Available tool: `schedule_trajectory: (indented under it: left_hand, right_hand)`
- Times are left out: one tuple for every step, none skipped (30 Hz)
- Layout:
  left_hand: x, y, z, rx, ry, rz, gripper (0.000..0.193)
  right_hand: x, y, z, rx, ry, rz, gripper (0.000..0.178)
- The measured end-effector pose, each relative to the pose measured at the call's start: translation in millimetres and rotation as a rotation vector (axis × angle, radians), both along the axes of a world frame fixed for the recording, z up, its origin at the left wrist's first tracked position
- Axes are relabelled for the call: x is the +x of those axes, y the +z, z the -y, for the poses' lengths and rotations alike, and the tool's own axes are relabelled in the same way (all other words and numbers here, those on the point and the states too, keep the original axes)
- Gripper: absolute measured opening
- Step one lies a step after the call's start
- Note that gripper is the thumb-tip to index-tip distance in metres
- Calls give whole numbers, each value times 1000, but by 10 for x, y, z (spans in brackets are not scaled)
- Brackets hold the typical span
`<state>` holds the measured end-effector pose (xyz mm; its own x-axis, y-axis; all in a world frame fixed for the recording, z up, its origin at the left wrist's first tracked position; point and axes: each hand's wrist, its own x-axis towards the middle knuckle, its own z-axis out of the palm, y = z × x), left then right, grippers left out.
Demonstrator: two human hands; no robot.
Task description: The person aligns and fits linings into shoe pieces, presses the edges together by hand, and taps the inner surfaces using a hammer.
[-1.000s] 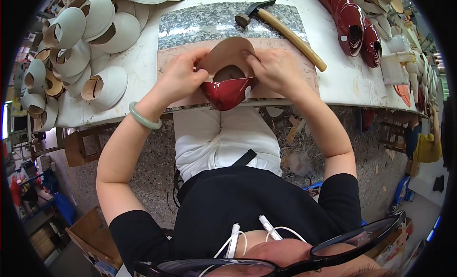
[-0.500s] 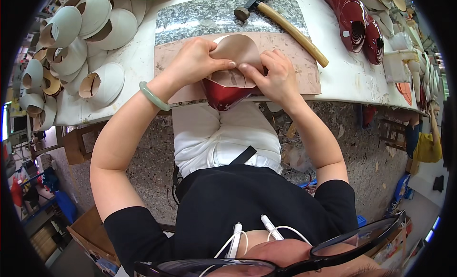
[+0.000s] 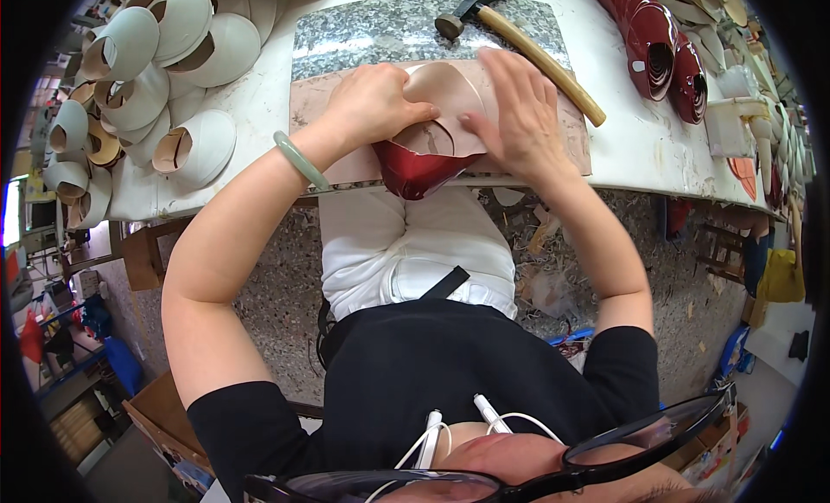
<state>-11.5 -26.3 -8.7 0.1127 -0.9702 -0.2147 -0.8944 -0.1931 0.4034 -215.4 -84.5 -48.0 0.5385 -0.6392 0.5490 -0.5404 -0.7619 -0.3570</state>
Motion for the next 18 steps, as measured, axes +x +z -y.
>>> schedule_trajectory:
  left_hand:
    - [1,9,27,-1,-4,1,48]
    - [3,14,54,3,-30,41,49]
    - [7,8,48,14,-42,81,51]
    - [48,1,40,20,-35,84,51]
    - [125,-3,27,64,-33,28,49]
    - [172,5,45,102,-39,-33,47]
    - [157,248,53,217,-54,-138,40]
    - [187,199,69,227,-62,-139,40]
    - [224,156,44,207,-26,-187,37]
    - [242,120,32,187,11,-235,35]
    - [231,81,17,161,15,-200,32]
    - [193,83,13,169,17,-199,32]
    - [149,106,6,167,22,-143,31]
    - [114,135,-4,164,27,-87,31]
    - [80,178,-9,170,24,-86,31]
    - [50,229,-13,152,-20,17,31]
    - [33,249,-8,133,-65,121,31]
    - [39,244,-18,139,-61,125,31]
  right_hand:
    - [-107,-76,122,-142,268,-114,41]
    - [-222,-119,215,-283,536,-229,43]
    - [-324,-69,228,-215,743,-453,48]
    - [-322,-54,228,-212,751,-447,48]
    - [-307,-38,225,-57,758,-452,47]
    - [-306,-25,239,98,753,-462,46]
    - [-279,-45,262,32,733,-477,41]
    - [-257,-26,277,43,726,-475,41]
    - [-214,37,287,37,717,-484,40]
    - [-169,71,294,31,707,-493,40]
    - [-117,65,307,23,684,-457,37]
    - [-68,65,324,31,686,-452,37]
    - [-20,75,342,52,712,-406,36]
    - [22,64,368,73,738,-359,35]
    - [63,24,430,7,764,-299,33]
    - [78,13,461,13,763,-296,33]
    - [91,26,488,43,768,-330,33]
    - [114,33,507,70,780,-361,34]
